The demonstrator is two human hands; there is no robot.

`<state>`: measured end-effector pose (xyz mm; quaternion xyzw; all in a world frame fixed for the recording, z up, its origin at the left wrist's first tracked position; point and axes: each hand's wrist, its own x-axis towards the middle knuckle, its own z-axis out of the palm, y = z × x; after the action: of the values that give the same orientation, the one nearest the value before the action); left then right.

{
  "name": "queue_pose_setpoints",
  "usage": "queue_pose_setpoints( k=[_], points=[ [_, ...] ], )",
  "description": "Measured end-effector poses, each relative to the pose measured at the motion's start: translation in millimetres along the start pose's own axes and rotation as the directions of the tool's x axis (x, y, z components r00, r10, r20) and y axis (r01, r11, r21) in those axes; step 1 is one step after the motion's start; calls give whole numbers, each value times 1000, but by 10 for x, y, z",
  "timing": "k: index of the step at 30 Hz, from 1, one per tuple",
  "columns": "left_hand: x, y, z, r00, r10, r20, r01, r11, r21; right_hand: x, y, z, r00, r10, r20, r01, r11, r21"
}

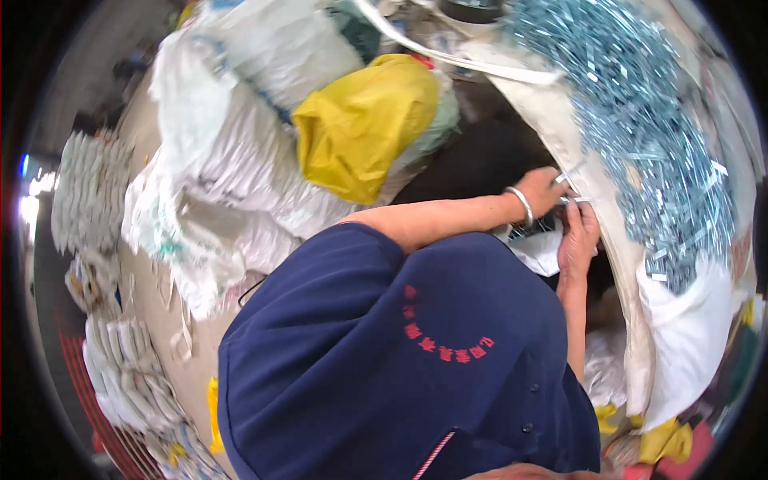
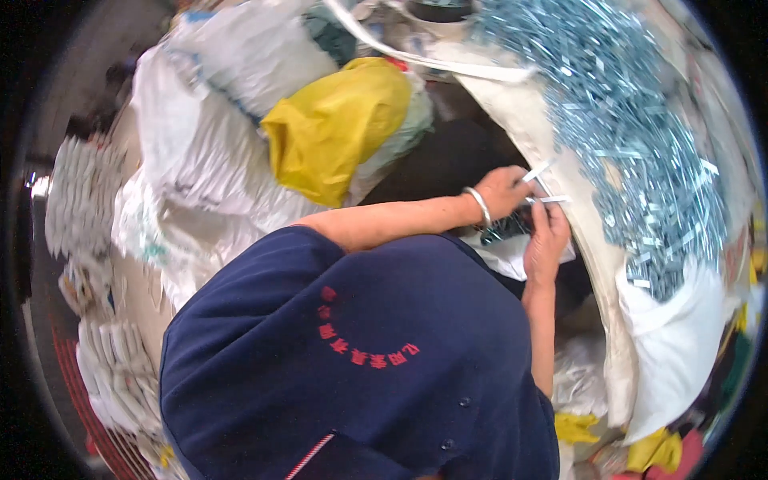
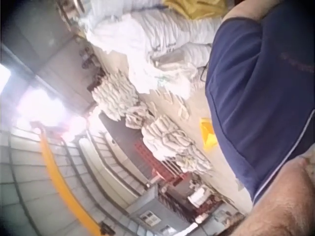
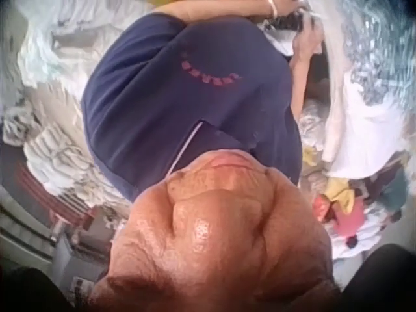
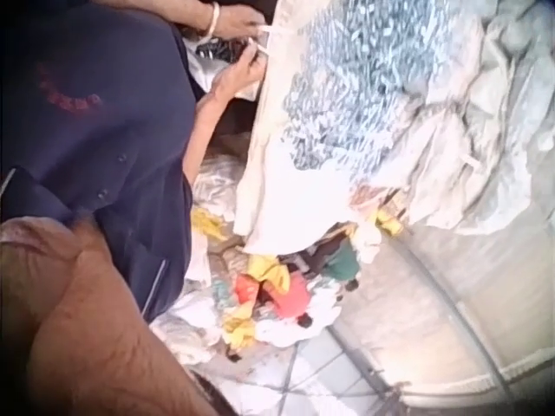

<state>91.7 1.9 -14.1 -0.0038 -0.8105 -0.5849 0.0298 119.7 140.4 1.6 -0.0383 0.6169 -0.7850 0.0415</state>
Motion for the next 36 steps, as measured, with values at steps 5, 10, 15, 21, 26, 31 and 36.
queue_pose_setpoints(
  k=[5, 10, 15, 21, 26, 31, 36],
  points=[
    [151, -345, 84, 866, 460, 196, -494, 727, 476, 10, -138, -57, 999, -27, 24, 30, 986, -161],
    [427, 66, 215, 989, -74, 127, 81, 996, -48, 189, -356, -339, 996, -81, -22, 76, 981, -177],
    [817, 564, 103, 996, -16, 93, 59, 871, -487, 641, -704, -537, 932, -350, -90, 271, 842, -467],
    [1093, 887, 198, 893, 347, 287, -286, 929, -234, 914, -520, -647, 918, -377, 121, 333, 571, -750],
    [1232, 843, 249, 854, 417, 311, -426, 904, -41, 970, -462, -620, 912, -408, 49, 343, 690, -637],
    [1251, 870, 234, 886, 388, 252, -415, 908, 60, 999, -369, -613, 923, -383, 43, 274, 574, -772],
    [1266, 833, 182, 867, 433, 249, -442, 897, -19, 1003, -368, -589, 920, -391, 16, 243, 540, -806]
  ],
)
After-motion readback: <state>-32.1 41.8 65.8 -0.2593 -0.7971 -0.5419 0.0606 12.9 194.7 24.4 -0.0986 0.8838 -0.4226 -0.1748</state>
